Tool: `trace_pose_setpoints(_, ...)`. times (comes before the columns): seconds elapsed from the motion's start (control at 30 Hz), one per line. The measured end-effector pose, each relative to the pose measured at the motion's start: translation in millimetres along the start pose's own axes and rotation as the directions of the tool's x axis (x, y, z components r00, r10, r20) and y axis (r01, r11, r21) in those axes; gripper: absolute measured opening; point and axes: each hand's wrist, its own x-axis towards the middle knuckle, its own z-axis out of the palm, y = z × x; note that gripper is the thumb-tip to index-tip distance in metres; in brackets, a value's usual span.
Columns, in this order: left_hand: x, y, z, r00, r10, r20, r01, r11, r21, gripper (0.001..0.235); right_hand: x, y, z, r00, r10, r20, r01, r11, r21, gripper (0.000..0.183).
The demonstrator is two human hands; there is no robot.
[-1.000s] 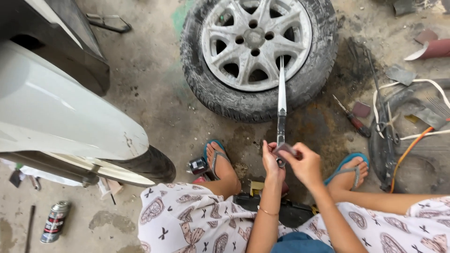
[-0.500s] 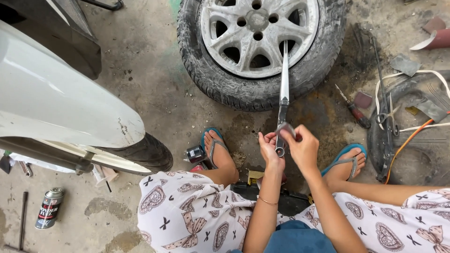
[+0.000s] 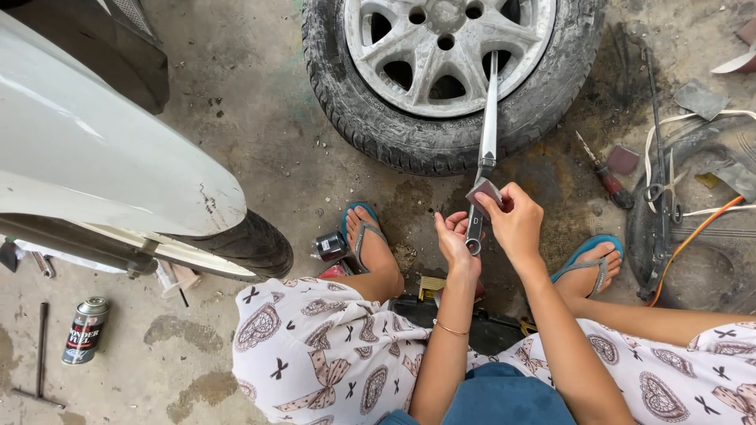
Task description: The person sits on the ground and uses a sanding block to sand a long, thin metal tool. They hold the tool with one hand and rub the sanding block along its length with the other hand.
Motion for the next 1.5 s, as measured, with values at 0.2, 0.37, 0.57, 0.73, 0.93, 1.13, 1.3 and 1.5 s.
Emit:
trace_pose_setpoints(0.2,20.2,-15.2,-11.1,1.0,0.011,-0.015,-0.012,0.999,-0.044,0.057,-35.3,-10.8,-18.5,0.993,-0.054,0.108,0.059,0.997,-0.044,0.048)
trace_pose_setpoints(0.37,1.4,-3.4,-1.3,1.0,-0.005,-0.004,0.005,1.0,-0.007,0.059,-2.9,-1.7,-1.0,1.0,-0.015,0.011,0.015,1.0,0.004,0.046)
trace_pose_setpoints(0.57,25.2,-17.8,-11.8,1.0,-0.009,-0.009,0.008,0.997,-0.075,0.057,-32.0,-7.7,-16.3,0.996,-0.006,0.094,0.011,0.998,-0.061,0.047)
trace_pose_setpoints(0.73,15.3,-18.0,-12.2,1.0,-0.026,0.0,0.026,1.0,-0.012,0.059,-14.6,-1.6,-3.0,0.992,-0.09,-0.086,0.081,0.992,-0.102,0.047)
trace_pose_setpoints(0.93,24.4,-17.2,-11.3,1.0,-0.003,-0.026,0.002,1.0,-0.027,0.058,-40.6,6.0,-5.3,0.996,-0.008,0.092,0.012,0.999,-0.042,0.053)
trace_pose_setpoints(1.13,-7.4,1.5,-3.0,0.998,0.065,-0.026,-0.062,0.992,0.108,0.058,-17.3,9.9,11.2,0.98,0.056,-0.19,-0.046,0.997,0.057,0.05)
trace_pose_setpoints(1.3,-98.2,63.0,33.9,0.669,0.694,0.267,-0.673,0.412,0.615,0.023,-23.7,-5.3,-22.2,0.914,0.404,-0.033,-0.278,0.682,0.676,0.031)
trace_pose_setpoints(1.5,-119.8,71.9,58.5,0.753,0.418,0.509,-0.656,0.542,0.526,0.036,-37.3,1.1,-40.0,0.923,0.334,0.19,-0.375,0.669,0.642,0.021)
